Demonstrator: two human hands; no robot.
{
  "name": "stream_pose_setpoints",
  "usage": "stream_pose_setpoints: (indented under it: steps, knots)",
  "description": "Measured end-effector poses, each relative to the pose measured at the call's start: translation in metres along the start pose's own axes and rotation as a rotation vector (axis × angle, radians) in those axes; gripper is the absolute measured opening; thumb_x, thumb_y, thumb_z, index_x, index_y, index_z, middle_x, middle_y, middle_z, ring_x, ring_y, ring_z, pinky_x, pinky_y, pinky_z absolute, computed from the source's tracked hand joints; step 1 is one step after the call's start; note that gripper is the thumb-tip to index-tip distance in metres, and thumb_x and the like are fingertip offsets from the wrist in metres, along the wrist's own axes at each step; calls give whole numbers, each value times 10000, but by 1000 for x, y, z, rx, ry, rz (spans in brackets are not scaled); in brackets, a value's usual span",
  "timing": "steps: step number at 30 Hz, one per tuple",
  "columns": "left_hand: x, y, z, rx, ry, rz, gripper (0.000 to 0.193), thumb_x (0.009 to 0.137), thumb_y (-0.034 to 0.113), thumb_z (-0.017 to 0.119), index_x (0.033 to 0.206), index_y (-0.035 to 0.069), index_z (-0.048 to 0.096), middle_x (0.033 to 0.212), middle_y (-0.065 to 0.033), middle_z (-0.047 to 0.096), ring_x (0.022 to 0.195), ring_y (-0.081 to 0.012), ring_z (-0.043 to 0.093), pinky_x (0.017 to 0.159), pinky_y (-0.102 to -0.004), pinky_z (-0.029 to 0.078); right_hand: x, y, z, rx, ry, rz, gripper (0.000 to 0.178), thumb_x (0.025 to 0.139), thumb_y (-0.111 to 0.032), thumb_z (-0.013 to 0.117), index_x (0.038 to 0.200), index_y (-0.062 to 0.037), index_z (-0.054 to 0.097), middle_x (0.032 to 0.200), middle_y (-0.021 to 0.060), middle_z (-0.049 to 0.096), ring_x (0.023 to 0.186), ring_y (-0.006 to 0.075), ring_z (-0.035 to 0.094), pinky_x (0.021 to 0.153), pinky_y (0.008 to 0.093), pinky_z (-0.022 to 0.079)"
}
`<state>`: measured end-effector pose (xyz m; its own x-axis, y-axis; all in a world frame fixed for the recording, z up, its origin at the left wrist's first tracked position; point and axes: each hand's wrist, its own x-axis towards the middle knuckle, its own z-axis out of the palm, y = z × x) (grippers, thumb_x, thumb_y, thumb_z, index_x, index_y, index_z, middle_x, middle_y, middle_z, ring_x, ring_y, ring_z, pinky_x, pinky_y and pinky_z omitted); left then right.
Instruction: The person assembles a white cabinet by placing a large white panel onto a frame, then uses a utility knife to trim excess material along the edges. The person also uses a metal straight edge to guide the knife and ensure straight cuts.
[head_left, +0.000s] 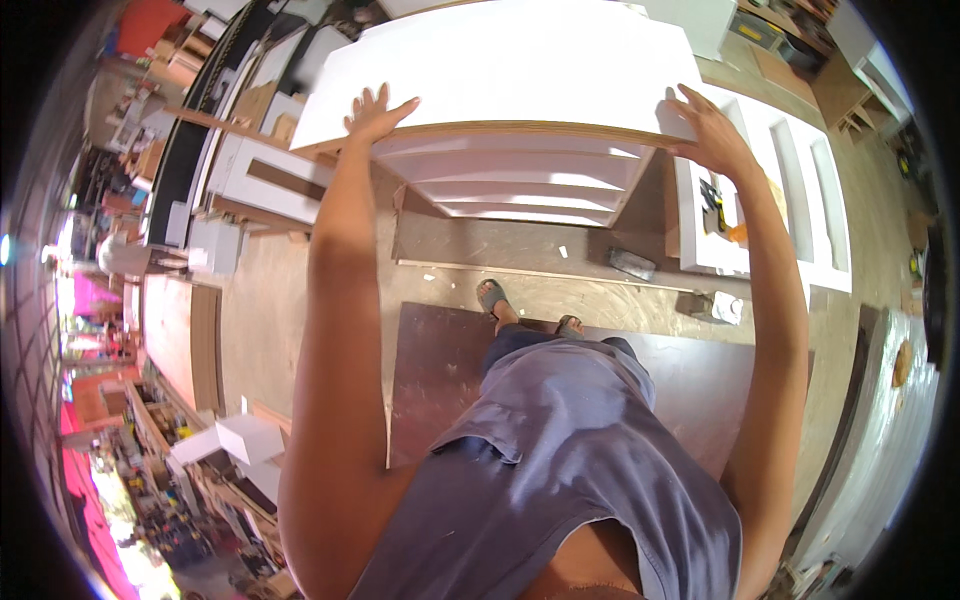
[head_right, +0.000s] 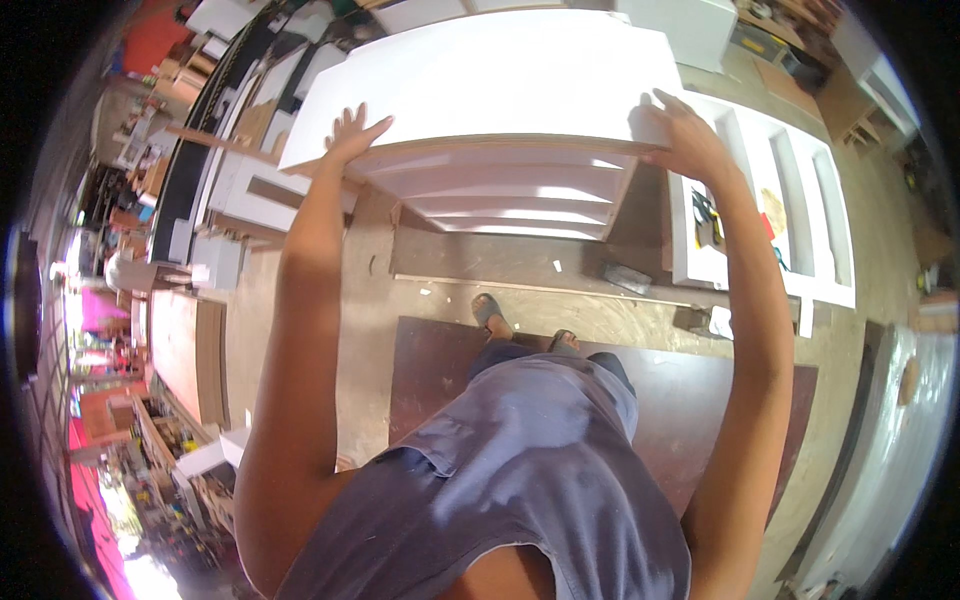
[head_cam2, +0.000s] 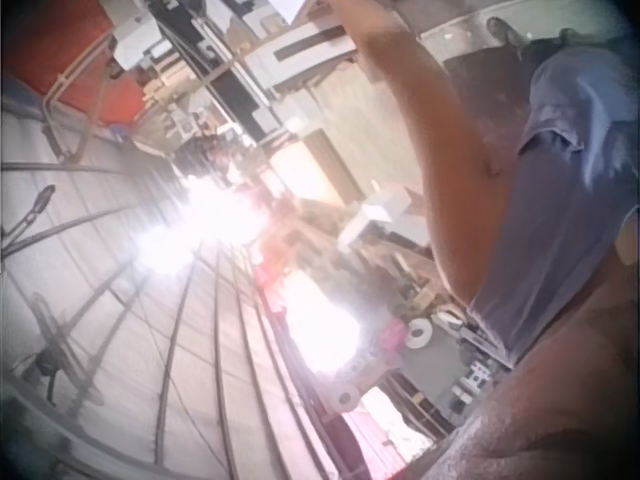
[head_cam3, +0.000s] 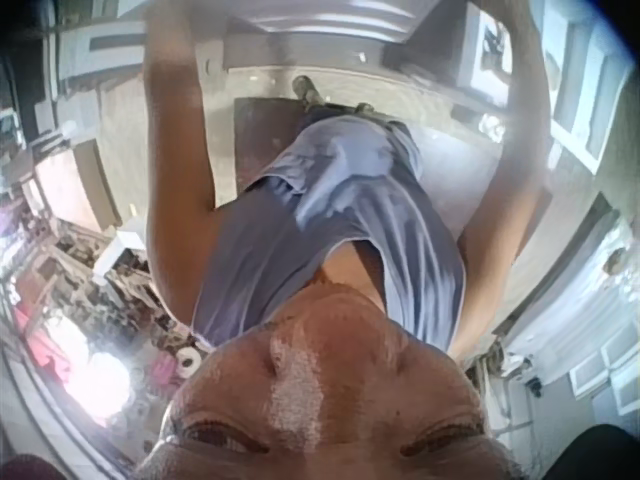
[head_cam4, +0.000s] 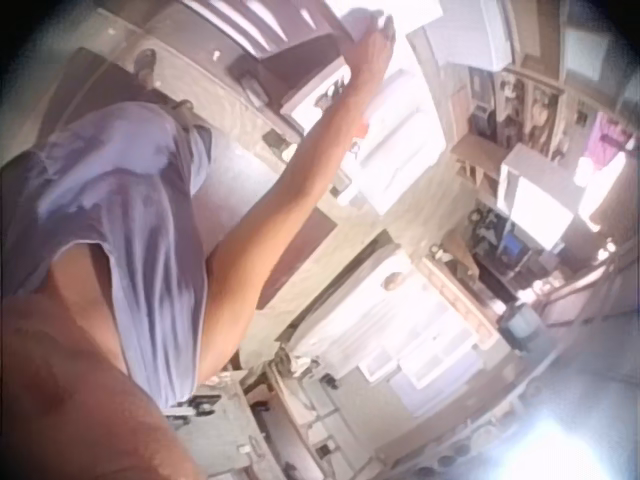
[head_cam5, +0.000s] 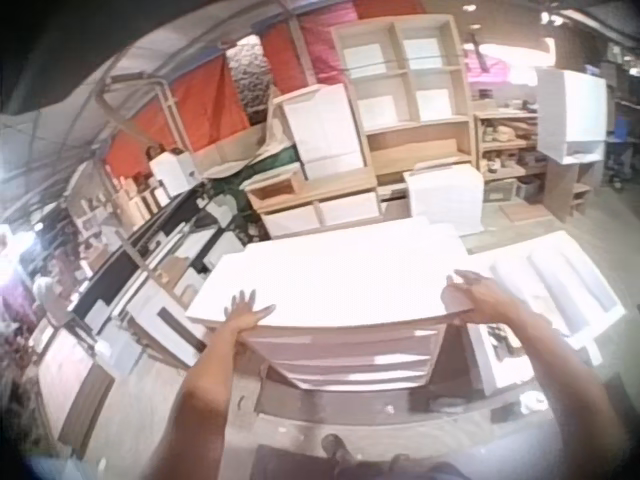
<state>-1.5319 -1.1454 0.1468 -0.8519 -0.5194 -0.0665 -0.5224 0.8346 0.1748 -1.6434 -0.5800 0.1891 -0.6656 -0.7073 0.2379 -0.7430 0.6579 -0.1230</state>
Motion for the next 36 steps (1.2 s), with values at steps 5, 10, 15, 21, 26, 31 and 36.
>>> stream_pose_setpoints:
  steps: [5, 10, 15, 21, 26, 31, 36]
  knots:
    - [-8, 3, -3, 4, 47, 14, 1162, 704, 905, 468, 1581, 182, 226, 1638, -204, 97, 1512, -409, 66, 1172, -627, 74, 2, -1, -1, 93, -118, 73, 721, 728, -161, 819, 1385, -101, 530, 1513, 167, 419, 1367, 374, 428, 1129, 443, 376]
    - [-15, 3, 2, -9, 129, 45, 1115, 723, 895, 466, 1563, 185, 288, 1627, -208, 149, 1507, -404, 106, 1191, -583, 94, -3, 0, 11, 176, -8, 145, 710, 742, -116, 807, 1397, -130, 534, 1536, 183, 381, 1378, 382, 416, 1115, 439, 393]
    - [-28, -54, 0, 155, 145, 375, 931, 836, 807, 463, 1554, 234, 306, 1620, -157, 214, 1505, -332, 170, 1217, -483, 175, 0, 10, 21, 267, -52, 126, 749, 737, -118, 809, 1426, -148, 518, 1554, 171, 359, 1404, 359, 392, 1123, 447, 387]
    - [-30, -159, -33, 280, 258, 420, 601, 985, 567, 441, 1513, 286, 386, 1581, -101, 332, 1435, -303, 343, 1157, -467, 318, 5, -7, 11, 141, -88, 249, 798, 727, -211, 807, 1458, -179, 490, 1560, 246, 305, 1429, 387, 344, 1139, 463, 363]
    - [-22, -230, -45, 103, 295, 234, 537, 980, 493, 496, 1454, 241, 484, 1481, -104, 472, 1339, -316, 460, 1076, -442, 406, 0, -3, 20, 201, -119, 345, 751, 817, -454, 724, 1481, -220, 461, 1567, 287, 258, 1463, 425, 251, 1140, 509, 332]
    - [-23, -260, -41, -126, 383, 259, 459, 978, 419, 544, 1382, 201, 569, 1326, -118, 605, 1212, -325, 566, 1000, -408, 470, 4, -13, 23, 302, -128, 398, 713, 881, -544, 614, 1480, -187, 464, 1549, 224, 340, 1488, 406, 188, 1173, 525, 255]
    - [-19, -244, -40, -84, 422, 218, 369, 952, 330, 592, 1273, 159, 652, 1288, -131, 628, 1128, -329, 611, 961, -412, 495, -1, -6, 31, 425, -50, 499, 649, 936, -481, 566, 1453, -97, 491, 1516, 135, 447, 1492, 354, 200, 1208, 479, 174]
